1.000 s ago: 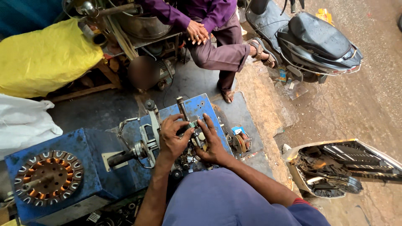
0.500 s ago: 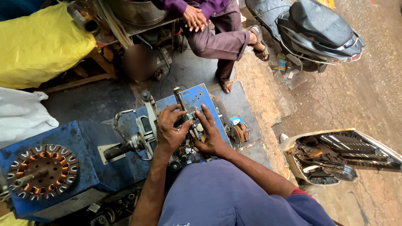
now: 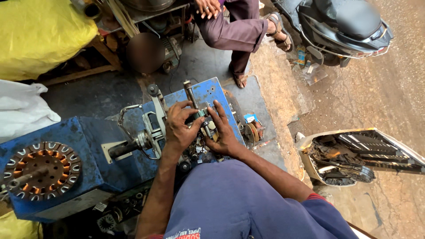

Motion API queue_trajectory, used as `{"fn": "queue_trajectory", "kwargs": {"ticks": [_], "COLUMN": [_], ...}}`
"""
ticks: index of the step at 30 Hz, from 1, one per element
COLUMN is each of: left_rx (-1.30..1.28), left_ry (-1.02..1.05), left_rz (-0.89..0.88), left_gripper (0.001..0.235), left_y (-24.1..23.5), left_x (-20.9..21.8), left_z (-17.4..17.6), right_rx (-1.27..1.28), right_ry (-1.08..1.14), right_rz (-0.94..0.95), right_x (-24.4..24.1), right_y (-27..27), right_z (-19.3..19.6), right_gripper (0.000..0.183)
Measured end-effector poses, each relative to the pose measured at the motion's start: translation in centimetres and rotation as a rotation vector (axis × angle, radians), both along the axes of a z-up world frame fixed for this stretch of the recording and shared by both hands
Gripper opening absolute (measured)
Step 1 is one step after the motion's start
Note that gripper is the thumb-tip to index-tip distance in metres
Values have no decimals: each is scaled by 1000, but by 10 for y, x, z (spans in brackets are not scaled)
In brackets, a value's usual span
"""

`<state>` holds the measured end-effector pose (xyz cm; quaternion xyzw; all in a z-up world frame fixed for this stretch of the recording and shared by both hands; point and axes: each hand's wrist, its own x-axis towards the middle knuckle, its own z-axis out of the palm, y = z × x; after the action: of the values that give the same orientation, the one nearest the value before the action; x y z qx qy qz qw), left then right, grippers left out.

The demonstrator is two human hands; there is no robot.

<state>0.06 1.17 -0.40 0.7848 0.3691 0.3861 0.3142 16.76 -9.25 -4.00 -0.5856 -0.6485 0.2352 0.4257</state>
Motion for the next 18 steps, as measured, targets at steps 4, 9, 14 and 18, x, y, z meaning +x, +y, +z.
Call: {"fn": "queue_trajectory", "kwargs": {"ticks": [4,9,14,18], "left_rx": [-9,-19,12,43], "left_ry": [17,13,-1,-24], "left_rz": [12,3,2,-9], "left_gripper": [29,28,30,28], "left_y": [-1,-2,-2,-3], "left_x": [1,0,1,-1], "left_z": [1,5,7,6], "right_rx": [-17,-17,-8,-8], "right_ry": [13,30,26,26], "right_rz": [-7,10,5,6], "right_x": [0,1,2,1], "right_y": [-1,-2,-3,-3], "right_z": [-1,0,-6,-9], "right_gripper": [100,99,98,98]}}
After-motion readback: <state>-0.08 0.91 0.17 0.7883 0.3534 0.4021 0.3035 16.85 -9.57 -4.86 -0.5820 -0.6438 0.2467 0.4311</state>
